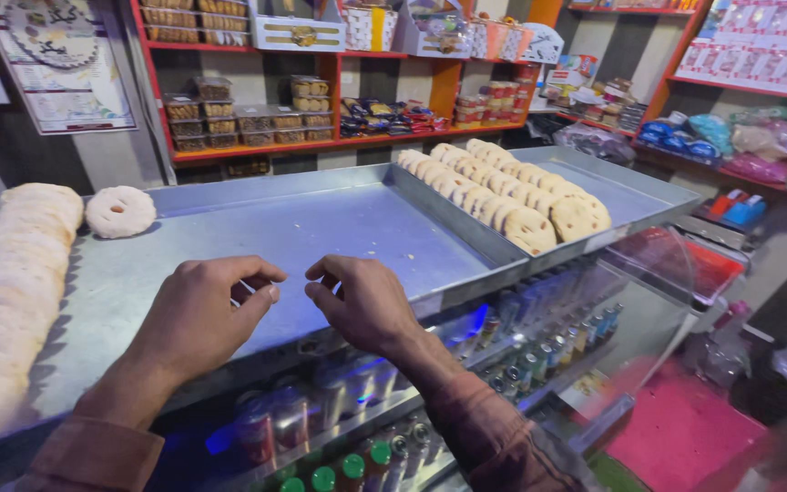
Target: The person sorts round pieces of bread, moving them from a large cardboard box onto a metal tray.
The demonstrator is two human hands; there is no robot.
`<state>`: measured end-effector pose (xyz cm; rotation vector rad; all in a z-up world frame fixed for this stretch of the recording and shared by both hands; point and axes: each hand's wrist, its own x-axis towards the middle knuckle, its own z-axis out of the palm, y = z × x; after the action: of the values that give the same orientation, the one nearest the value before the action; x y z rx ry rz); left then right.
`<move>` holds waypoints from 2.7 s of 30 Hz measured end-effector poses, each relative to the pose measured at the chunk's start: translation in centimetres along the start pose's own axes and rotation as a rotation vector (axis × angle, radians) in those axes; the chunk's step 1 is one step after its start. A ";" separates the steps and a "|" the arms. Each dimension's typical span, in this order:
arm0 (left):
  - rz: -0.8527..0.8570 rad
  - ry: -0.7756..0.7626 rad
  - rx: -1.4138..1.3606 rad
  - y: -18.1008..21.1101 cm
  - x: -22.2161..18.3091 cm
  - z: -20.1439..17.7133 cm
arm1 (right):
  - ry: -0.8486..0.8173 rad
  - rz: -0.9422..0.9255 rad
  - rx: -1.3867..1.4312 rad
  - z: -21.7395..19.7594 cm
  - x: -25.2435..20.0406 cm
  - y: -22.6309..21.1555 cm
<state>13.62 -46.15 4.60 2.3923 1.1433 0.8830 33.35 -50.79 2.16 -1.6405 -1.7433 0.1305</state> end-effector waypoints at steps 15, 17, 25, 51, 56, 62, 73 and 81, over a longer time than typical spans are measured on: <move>0.112 -0.189 -0.320 15.8 -14.0 19.7 | 0.307 0.177 -0.024 -12.4 -27.6 7.3; 0.144 -0.212 -0.357 16.9 -14.9 23.1 | 0.336 0.244 -0.045 -14.0 -30.9 8.4; 0.079 -0.519 -0.549 22.8 -16.0 36.3 | 0.469 0.583 -0.058 -17.4 -40.8 16.0; 0.477 -1.408 -0.347 44.8 -21.1 70.0 | 0.802 1.706 -0.172 -25.2 -69.3 37.6; 0.477 -1.505 -0.256 51.4 -23.3 76.8 | 0.739 1.658 -0.051 -29.0 -78.4 44.3; 0.476 -1.534 -0.079 58.2 -27.7 89.3 | 0.593 1.691 0.072 -33.4 -87.8 54.0; -0.002 -1.569 -0.118 63.3 -40.5 112.5 | 0.266 1.601 -0.134 -37.8 -96.9 68.9; -0.783 -1.322 -0.667 66.5 -46.6 116.5 | 0.148 1.340 -0.409 -36.0 -101.3 76.1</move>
<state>106.51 -128.47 -64.32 1.2340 0.8200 -0.5034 108.57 -142.39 -55.42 -2.7664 -0.3074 0.2612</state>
